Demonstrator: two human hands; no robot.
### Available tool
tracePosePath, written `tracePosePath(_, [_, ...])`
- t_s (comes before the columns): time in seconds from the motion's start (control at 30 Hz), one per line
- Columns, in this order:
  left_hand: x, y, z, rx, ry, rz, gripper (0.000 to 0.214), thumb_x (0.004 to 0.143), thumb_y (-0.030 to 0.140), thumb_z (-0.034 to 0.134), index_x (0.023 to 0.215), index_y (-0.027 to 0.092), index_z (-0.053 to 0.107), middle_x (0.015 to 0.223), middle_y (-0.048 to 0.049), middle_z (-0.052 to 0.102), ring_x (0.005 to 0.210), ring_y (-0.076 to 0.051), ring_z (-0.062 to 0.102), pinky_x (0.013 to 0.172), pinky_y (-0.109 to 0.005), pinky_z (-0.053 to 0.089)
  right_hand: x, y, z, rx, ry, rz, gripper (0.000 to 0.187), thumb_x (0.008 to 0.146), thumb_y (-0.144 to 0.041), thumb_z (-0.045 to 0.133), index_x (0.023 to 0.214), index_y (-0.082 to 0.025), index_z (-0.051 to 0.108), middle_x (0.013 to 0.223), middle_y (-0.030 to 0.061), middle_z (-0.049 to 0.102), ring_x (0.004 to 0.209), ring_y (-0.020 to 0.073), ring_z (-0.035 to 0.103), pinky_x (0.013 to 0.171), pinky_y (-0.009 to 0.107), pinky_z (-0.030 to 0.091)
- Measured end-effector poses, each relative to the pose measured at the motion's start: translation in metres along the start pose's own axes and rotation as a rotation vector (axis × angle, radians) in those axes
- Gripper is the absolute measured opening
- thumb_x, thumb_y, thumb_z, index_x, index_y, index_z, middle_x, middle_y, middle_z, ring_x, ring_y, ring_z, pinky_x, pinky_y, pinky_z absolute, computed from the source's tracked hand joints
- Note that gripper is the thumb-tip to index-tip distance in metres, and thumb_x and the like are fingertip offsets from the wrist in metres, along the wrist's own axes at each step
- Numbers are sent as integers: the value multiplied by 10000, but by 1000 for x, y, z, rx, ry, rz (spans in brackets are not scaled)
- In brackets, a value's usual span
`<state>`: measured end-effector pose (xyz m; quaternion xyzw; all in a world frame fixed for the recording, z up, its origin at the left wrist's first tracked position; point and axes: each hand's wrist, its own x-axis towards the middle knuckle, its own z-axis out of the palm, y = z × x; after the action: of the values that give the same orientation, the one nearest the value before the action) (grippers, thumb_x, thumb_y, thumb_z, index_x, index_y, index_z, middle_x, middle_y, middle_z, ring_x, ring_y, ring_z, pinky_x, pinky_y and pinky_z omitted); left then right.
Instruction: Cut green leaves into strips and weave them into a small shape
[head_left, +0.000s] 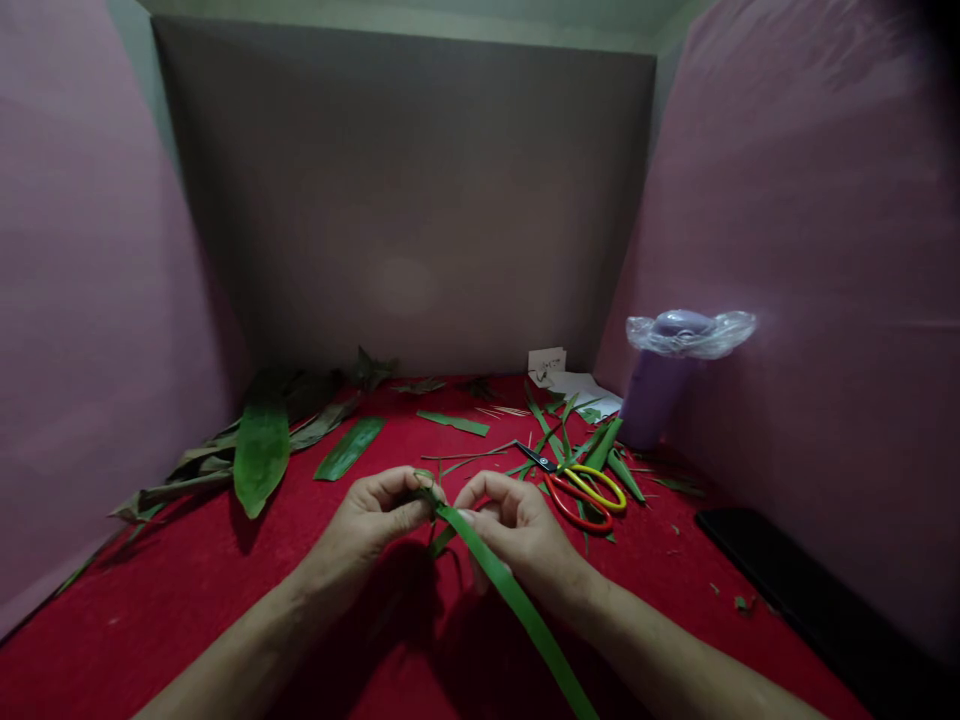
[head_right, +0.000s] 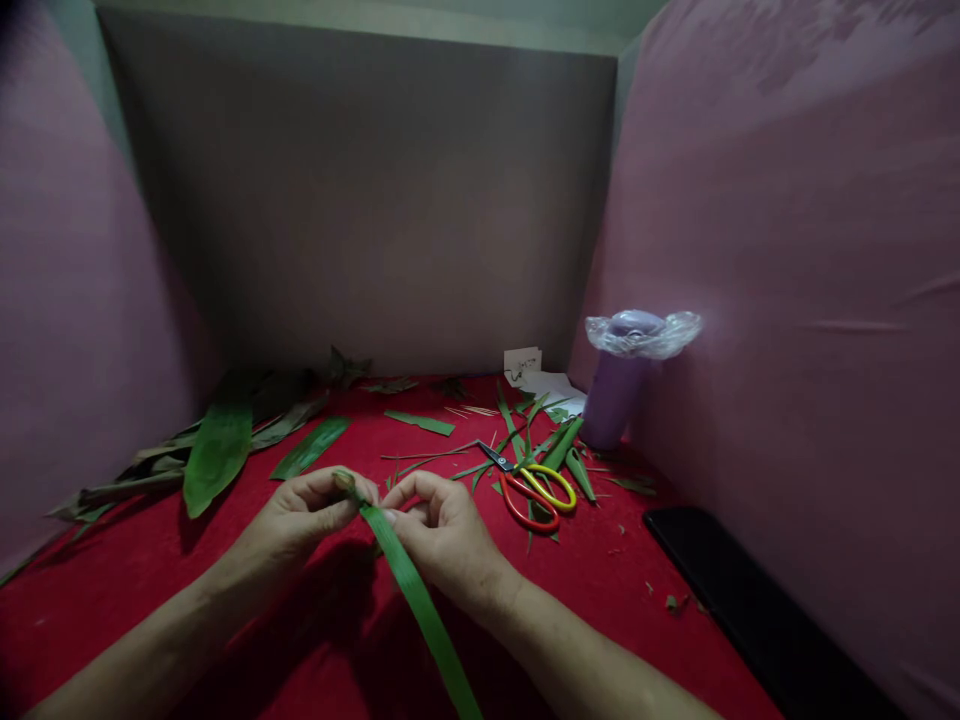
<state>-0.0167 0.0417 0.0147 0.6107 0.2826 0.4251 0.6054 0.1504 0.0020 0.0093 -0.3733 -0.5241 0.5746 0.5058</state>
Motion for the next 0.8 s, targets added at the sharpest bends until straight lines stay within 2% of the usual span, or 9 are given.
tracePosePath(0.13, [0, -1, -2, -46, -2, -52, 33, 737, 192, 653, 714, 168, 653, 681, 30, 599, 653, -80, 511, 660, -183, 396, 0, -1, 0, 14, 2, 32, 200, 692, -325, 625, 719, -163, 511, 339, -101, 450, 247, 55, 396, 266, 127, 259])
tracePosePath(0.37, [-2, 4, 2, -18, -18, -75, 62, 722, 182, 657, 667, 156, 644, 632, 26, 599, 601, -77, 501, 599, -176, 383, 2, 4, -2, 59, -32, 54, 172, 716, -302, 601, 747, -166, 500, 367, -91, 502, 233, 49, 398, 256, 125, 279])
tracePosePath(0.53, [-1, 4, 3, -17, 27, -81, 48, 677, 184, 694, 678, 161, 652, 641, 32, 592, 612, -75, 493, 605, -172, 376, 0, 1, -1, 19, -9, -13, 190, 721, -312, 609, 760, -155, 508, 377, -89, 496, 255, 49, 418, 272, 126, 263])
tracePosePath(0.7, [-2, 8, 6, 31, 55, -71, 63, 659, 201, 704, 671, 156, 662, 648, 25, 601, 620, -86, 494, 619, -189, 380, -1, 3, 0, 5, -11, -79, 215, 719, -289, 624, 849, -159, 512, 389, -105, 471, 279, 54, 427, 305, 135, 306])
tracePosePath(0.8, [-3, 9, 7, 66, 48, -62, 56, 656, 195, 702, 676, 158, 665, 653, 19, 613, 624, -94, 497, 621, -197, 384, -2, 6, 1, -41, 31, -127, 203, 742, -275, 618, 877, -167, 511, 408, -105, 457, 314, 61, 446, 327, 140, 320])
